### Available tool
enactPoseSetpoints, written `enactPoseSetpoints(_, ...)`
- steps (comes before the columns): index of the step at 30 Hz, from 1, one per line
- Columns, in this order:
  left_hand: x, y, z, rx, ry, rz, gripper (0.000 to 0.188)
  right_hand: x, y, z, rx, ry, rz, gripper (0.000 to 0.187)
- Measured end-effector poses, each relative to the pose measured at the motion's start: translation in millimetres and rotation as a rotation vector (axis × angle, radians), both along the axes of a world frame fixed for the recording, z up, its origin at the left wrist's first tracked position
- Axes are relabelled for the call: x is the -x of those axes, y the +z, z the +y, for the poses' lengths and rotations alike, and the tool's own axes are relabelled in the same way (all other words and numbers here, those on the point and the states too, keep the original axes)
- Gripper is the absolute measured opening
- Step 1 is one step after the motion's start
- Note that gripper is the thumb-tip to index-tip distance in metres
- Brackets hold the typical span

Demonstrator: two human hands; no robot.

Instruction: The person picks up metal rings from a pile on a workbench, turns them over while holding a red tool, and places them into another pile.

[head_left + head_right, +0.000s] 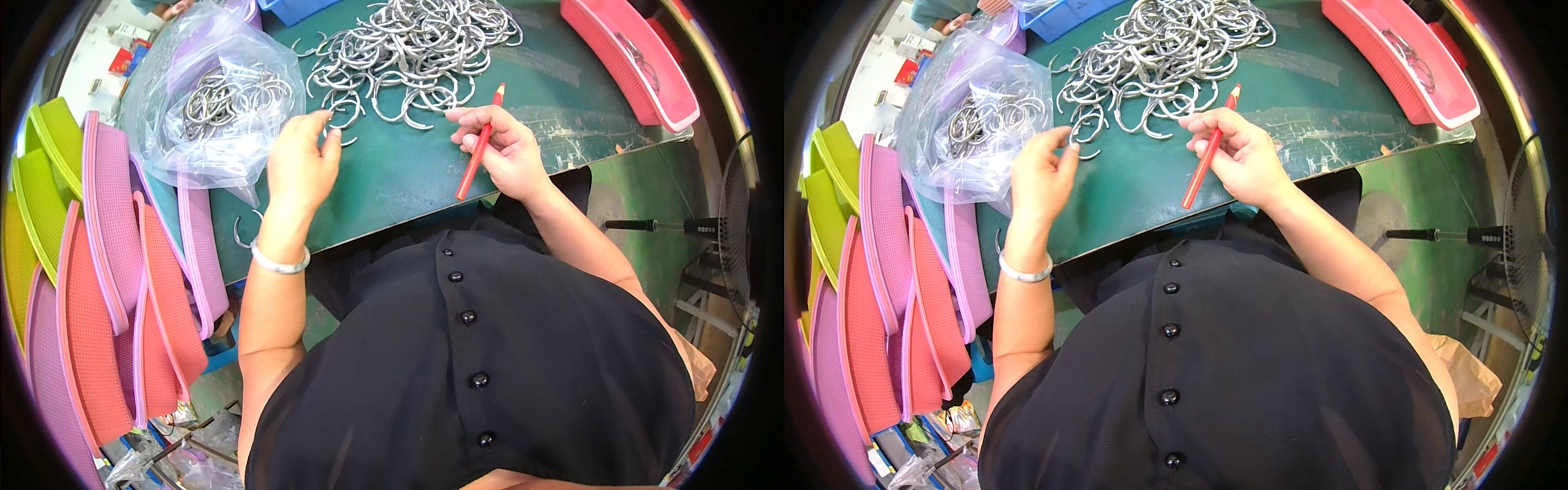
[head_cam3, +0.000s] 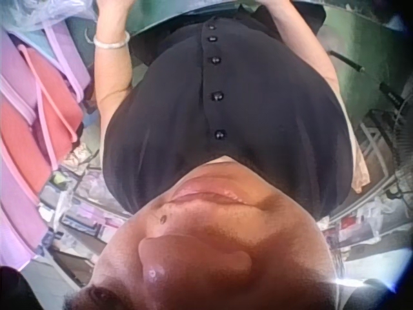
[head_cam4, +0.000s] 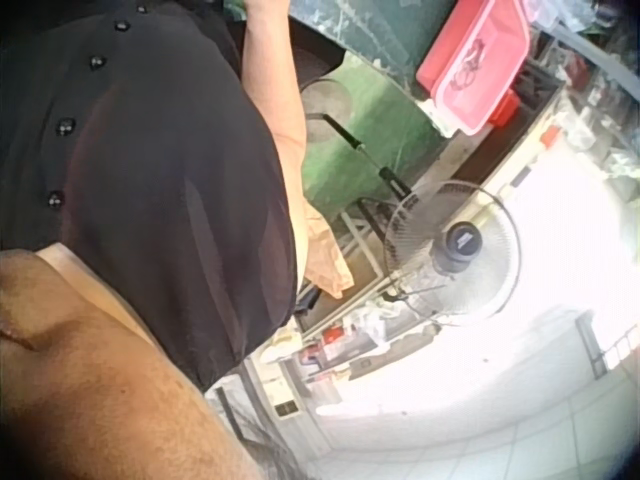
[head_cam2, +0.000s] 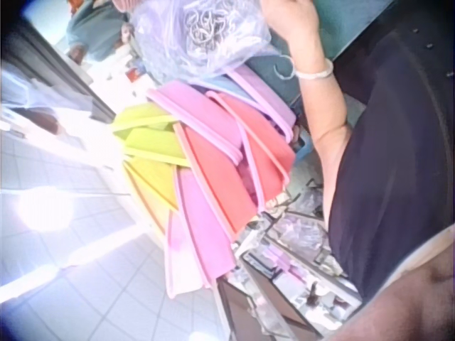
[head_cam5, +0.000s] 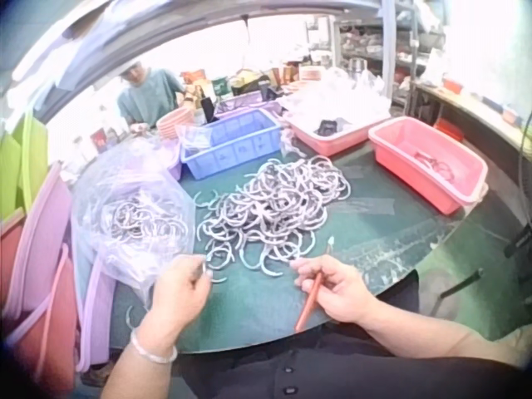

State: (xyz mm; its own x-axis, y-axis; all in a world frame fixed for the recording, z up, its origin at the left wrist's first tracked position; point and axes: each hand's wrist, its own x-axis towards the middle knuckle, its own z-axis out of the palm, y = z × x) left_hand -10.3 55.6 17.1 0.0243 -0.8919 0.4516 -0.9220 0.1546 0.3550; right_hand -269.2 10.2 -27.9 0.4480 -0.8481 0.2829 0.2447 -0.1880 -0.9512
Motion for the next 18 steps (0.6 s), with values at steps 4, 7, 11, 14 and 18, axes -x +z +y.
enactPoseSetpoints(4,-1.7,-9.1,1.4,-0.218,-0.045,-0.172,0.017,1.5,-0.9,0.7,-0.005,-0.014,0.008,0.019)
enactPoseSetpoints(7,-7.4,-7.5,-0.4,-0.243,-0.095,-0.202,0.013,0.8,-1.8,0.4,0.01,-0.012,-0.005,0.019)
enactPoseSetpoints(11,-5.3,-5.1,-0.2,-0.192,-0.127,-0.25,0.007,0.3,0.5,1.7,0.014,-0.022,0.02,0.019)
enactPoseSetpoints(14,0.5,-5.1,-0.7,-0.133,-0.09,-0.255,0.005,0.9,-3.4,-0.1,0.041,-0.009,0.006,0.02)
enactPoseSetpoints(18,-0.9,-12.5,-4.9,-0.023,-0.008,-0.31,0.006,0.8,-1.8,0.7,0.017,-0.007,0.014,0.019)
